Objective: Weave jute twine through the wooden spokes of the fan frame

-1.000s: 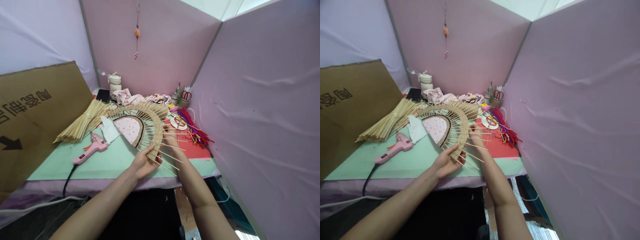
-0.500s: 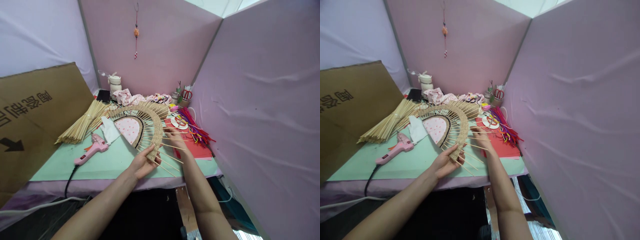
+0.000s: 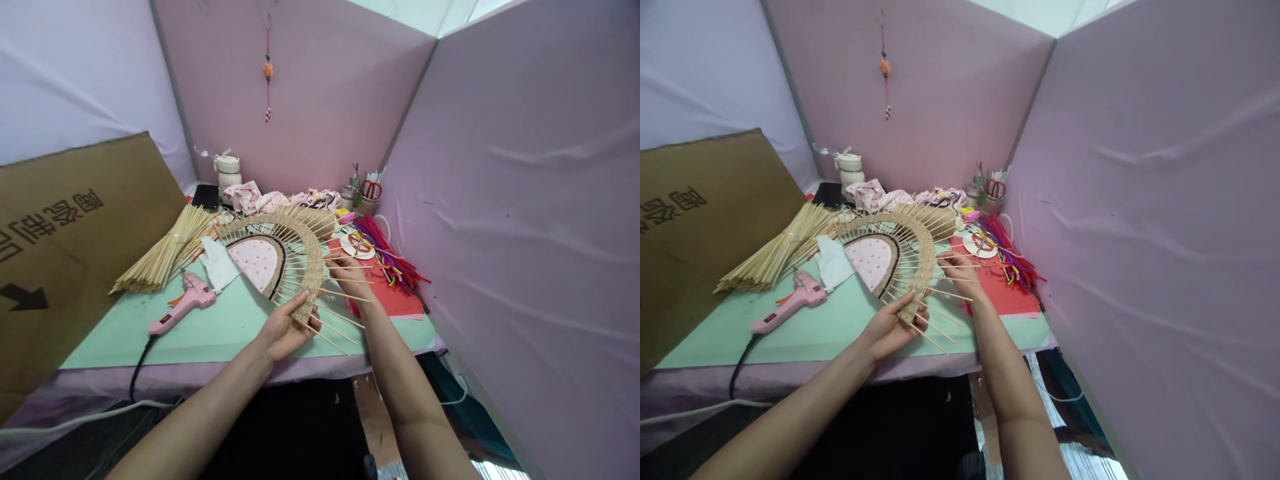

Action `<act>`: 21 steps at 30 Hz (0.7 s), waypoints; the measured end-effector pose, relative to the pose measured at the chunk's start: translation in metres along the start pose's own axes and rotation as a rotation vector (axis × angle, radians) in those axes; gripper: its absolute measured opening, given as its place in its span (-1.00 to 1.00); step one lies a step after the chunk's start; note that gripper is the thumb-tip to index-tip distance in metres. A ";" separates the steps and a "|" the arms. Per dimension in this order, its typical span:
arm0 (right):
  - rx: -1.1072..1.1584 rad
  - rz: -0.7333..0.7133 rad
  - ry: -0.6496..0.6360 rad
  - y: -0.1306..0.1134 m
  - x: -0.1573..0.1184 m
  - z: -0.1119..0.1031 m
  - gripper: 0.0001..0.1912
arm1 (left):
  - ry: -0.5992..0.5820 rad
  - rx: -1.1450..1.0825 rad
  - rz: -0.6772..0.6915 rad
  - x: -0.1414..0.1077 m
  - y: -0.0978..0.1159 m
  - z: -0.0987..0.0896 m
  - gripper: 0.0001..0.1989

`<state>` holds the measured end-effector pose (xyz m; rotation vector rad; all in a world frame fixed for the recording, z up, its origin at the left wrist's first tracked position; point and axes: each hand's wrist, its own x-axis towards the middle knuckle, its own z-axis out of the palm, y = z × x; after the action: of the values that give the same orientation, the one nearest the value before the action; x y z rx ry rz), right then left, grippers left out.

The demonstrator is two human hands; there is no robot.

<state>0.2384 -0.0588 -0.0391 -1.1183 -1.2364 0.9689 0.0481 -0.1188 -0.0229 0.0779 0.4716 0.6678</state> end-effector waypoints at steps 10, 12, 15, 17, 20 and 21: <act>-0.143 -0.276 0.113 -0.008 -0.004 0.005 -0.84 | -0.031 0.001 -0.034 0.002 -0.004 -0.004 -0.72; -0.151 -0.320 0.102 -0.009 -0.006 0.005 -0.86 | -0.023 0.009 -0.035 0.002 -0.004 -0.007 -0.71; -0.121 -0.354 0.107 -0.008 -0.005 0.005 -0.90 | -0.013 0.121 -0.139 -0.009 -0.004 -0.016 -0.58; -0.105 -0.356 0.110 -0.005 -0.004 0.004 -0.91 | -0.071 0.346 -0.309 -0.026 -0.002 -0.023 -0.42; -0.104 -0.354 0.112 -0.001 -0.002 0.003 -0.89 | -0.288 0.887 -0.460 -0.056 0.014 -0.019 -0.35; -0.108 -0.353 0.111 0.000 -0.002 0.002 -0.89 | -0.331 1.071 -0.352 -0.063 0.023 -0.012 -0.43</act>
<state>0.2359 -0.0602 -0.0394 -0.9790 -1.3517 0.5724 -0.0133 -0.1402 -0.0033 1.0752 0.4618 -0.0084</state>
